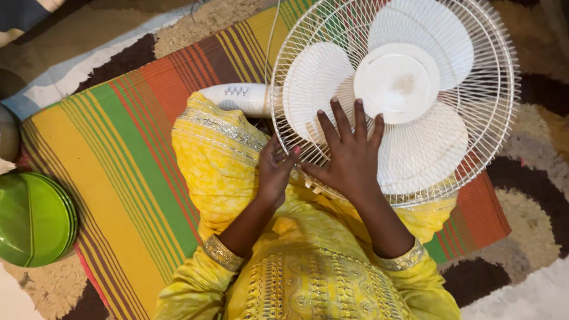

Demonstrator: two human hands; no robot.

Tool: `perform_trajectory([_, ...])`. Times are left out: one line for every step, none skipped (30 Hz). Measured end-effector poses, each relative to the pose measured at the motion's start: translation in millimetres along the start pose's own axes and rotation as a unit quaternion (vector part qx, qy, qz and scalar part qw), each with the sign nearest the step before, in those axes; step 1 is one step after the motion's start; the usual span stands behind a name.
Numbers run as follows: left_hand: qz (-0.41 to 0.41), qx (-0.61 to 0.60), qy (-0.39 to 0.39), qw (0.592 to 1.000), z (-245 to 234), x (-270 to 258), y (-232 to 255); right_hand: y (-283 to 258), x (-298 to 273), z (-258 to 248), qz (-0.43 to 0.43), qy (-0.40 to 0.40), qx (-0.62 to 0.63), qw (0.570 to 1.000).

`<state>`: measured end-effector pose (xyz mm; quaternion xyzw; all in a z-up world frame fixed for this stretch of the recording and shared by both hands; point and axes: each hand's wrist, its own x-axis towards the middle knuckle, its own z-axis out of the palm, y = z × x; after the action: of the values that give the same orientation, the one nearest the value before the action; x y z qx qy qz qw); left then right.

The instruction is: The person assembles a white table fan by hand. They attach the front wire cage to the fan head, align the blades, and secure the cage by pressing and rotating it into place.

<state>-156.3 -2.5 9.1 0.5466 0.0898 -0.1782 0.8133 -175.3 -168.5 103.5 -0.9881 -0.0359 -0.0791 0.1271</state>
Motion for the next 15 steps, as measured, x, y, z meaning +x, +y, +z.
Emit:
perform_trajectory([0.006,0.006,-0.009,1.000,2.4,-3.4,4.7,0.8,0.9,-1.7,-0.004,0.002,0.000,1.000])
perform_trajectory([0.010,0.017,-0.020,1.000,4.4,-6.9,9.9,3.9,1.0,-5.0,-0.011,-0.013,0.010,1.000])
perform_trajectory([0.014,0.028,-0.031,0.999,5.9,-9.9,14.7,9.5,1.3,-9.1,-0.018,-0.027,0.020,0.999])
perform_trajectory([0.018,0.037,-0.043,0.998,7.1,-11.9,18.5,14.4,1.0,-11.8,-0.024,-0.043,0.030,0.998])
perform_trajectory([0.030,0.024,-0.060,0.997,7.2,-12.4,21.3,21.0,-0.8,-14.8,-0.036,-0.054,0.105,0.992])
perform_trajectory([0.042,0.010,-0.078,0.996,6.6,-11.2,22.9,32.2,-5.1,-20.3,-0.047,-0.061,0.178,0.981])
perform_trajectory([0.054,-0.004,-0.095,0.994,5.6,-9.9,22.8,42.9,-12.6,-25.8,-0.059,-0.067,0.251,0.964])
perform_trajectory([0.055,-0.018,-0.092,0.994,5.0,-6.8,21.4,52.2,-20.2,-29.8,-0.052,-0.042,0.209,0.976])
perform_trajectory([0.055,-0.032,-0.088,0.994,4.4,-3.1,18.9,61.1,-28.5,-33.4,-0.046,-0.018,0.165,0.985])
perform_trajectory([0.056,-0.045,-0.081,0.994,2.4,-0.3,16.6,69.6,-36.6,-36.6,-0.041,0.005,0.123,0.992])
perform_trajectory([0.055,-0.049,-0.074,0.995,-0.1,3.0,15.0,79.4,-45.0,-41.5,-0.021,0.021,0.101,0.994])
perform_trajectory([0.052,-0.053,-0.065,0.995,-1.0,6.7,13.7,89.9,-53.0,-47.3,-0.002,0.036,0.080,0.996])
perform_trajectory([0.050,-0.058,-0.057,0.995,-0.7,9.5,13.2,97.5,-59.5,-50.5,0.018,0.050,0.058,0.997])
perform_trajectory([0.050,-0.057,-0.064,0.995,-0.6,10.2,13.9,101.9,-64.8,-51.7,0.030,0.065,0.052,0.996])
perform_trajectory([0.050,-0.056,-0.072,0.995,-0.4,10.3,16.0,105.7,-68.9,-53.2,0.042,0.081,0.046,0.995])
